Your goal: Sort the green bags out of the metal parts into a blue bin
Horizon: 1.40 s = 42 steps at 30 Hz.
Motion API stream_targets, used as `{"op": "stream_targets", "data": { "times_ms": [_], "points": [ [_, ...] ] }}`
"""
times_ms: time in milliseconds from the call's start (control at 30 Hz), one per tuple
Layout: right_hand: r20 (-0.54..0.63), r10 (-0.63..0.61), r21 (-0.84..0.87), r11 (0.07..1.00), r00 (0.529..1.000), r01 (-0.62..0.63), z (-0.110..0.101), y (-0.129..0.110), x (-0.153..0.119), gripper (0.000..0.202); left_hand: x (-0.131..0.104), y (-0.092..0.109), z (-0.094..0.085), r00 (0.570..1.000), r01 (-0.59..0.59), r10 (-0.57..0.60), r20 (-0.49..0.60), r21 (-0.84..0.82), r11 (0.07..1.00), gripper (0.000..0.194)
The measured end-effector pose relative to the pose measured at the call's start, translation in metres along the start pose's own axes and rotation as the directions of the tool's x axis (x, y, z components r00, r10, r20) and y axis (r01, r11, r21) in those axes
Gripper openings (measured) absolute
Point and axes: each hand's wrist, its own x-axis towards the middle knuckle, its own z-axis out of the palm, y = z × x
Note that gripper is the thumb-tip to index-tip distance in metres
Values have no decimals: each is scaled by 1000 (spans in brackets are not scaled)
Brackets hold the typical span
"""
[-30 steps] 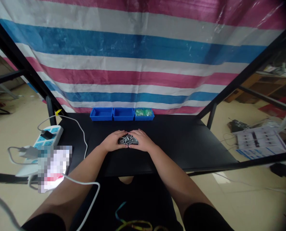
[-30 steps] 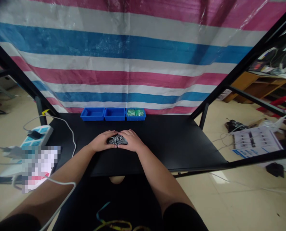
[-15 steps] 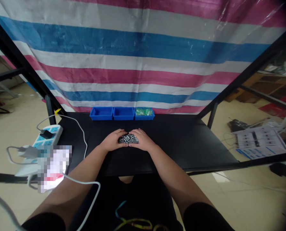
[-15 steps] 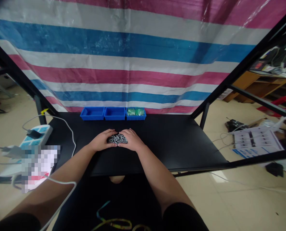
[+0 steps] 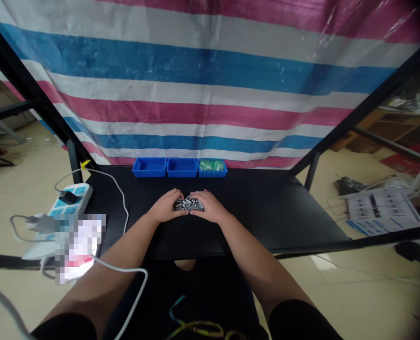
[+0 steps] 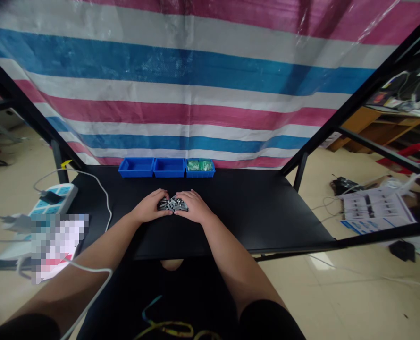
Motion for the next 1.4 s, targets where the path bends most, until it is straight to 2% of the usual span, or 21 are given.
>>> {"op": "stream_targets", "data": {
  "times_ms": [333,567,833,1133,1400],
  "points": [
    [2,5,-35,999,1000,-5,-2,-2,1,56,0,-1,1,1000,-19,19,8,11,1000,54],
    [51,14,-74,997,999,-10,-1,-2,0,68,1,-4,3,997,-79,79,11,48,996,61],
    [48,13,-52,999,999,-10,0,0,1,67,1,0,0,997,-72,72,9,38,997,55],
    [57,-15,-12,1000,998,15,0,1,1,54,-2,-9,7,999,-44,44,21,39,998,78],
    [30,-12,21,1000,999,11,0,1,0,62,-2,-9,6,996,-81,80,33,31,996,68]
  ]
}}
